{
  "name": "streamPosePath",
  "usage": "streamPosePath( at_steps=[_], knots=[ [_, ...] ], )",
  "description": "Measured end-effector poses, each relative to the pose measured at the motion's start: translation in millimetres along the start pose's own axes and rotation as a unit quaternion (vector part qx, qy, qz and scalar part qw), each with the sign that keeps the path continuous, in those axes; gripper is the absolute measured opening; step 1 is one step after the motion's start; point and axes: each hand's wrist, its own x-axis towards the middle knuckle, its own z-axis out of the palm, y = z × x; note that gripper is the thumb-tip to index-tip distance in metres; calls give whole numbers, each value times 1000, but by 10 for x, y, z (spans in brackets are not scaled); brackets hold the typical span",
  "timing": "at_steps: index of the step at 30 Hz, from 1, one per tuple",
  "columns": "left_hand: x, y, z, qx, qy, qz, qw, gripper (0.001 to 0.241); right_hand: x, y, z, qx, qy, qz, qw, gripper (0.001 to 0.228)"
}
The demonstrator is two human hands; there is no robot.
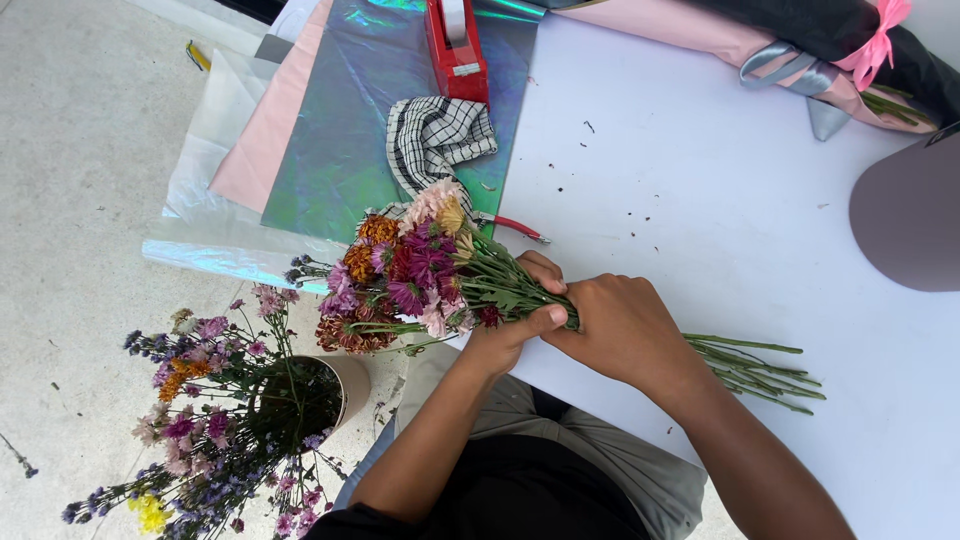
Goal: The person organizes stems of flowers into a bunch by hand, then uses tape to secure the stems together.
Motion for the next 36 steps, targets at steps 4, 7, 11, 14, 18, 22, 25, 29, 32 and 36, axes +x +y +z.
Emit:
streamPosePath(
  at_steps=[4, 7, 11, 14, 18, 22, 25, 29, 32, 36],
  knots=[
    [5, 7, -64, -81, 22, -21, 996, 27, 86, -44, -5, -12, -7, -12, 1000, 43],
    [38, 12, -175, -99, 30, -23, 994, 31, 191, -85, -1, -12, -9, -25, 1000, 43],
    [86, 48, -292, -74, 43, -32, 996, 31, 267, -159, -43, -9, -19, -24, 999, 42],
    [105, 121, -291, -60, 55, -27, 996, 30, 305, -179, -37, 17, -36, -12, 999, 42],
    [167, 98, -323, -49, 46, -7, 998, 28, 421, -156, -2, -9, -27, -18, 999, 48],
    [187, 236, -257, -63, 96, -12, 993, 24, 412, -192, -106, -45, -80, 9, 996, 41],
    [250, 295, -332, -63, 134, 1, 989, 25, 528, -110, -334, 68, -90, -43, 993, 68],
    [352, 377, -340, -38, 228, 24, 973, 28, 1061, -88, -593, 279, 45, 44, 958, 79],
    [155, -471, -1200, 165, 76, 38, 983, 29, 1561, -288, -704, 227, 112, 99, 962, 112],
    [511, -2420, -3312, -124, -575, -23, 808, 45, 2114, -409, -567, 191, 99, 84, 973, 111]
  ],
)
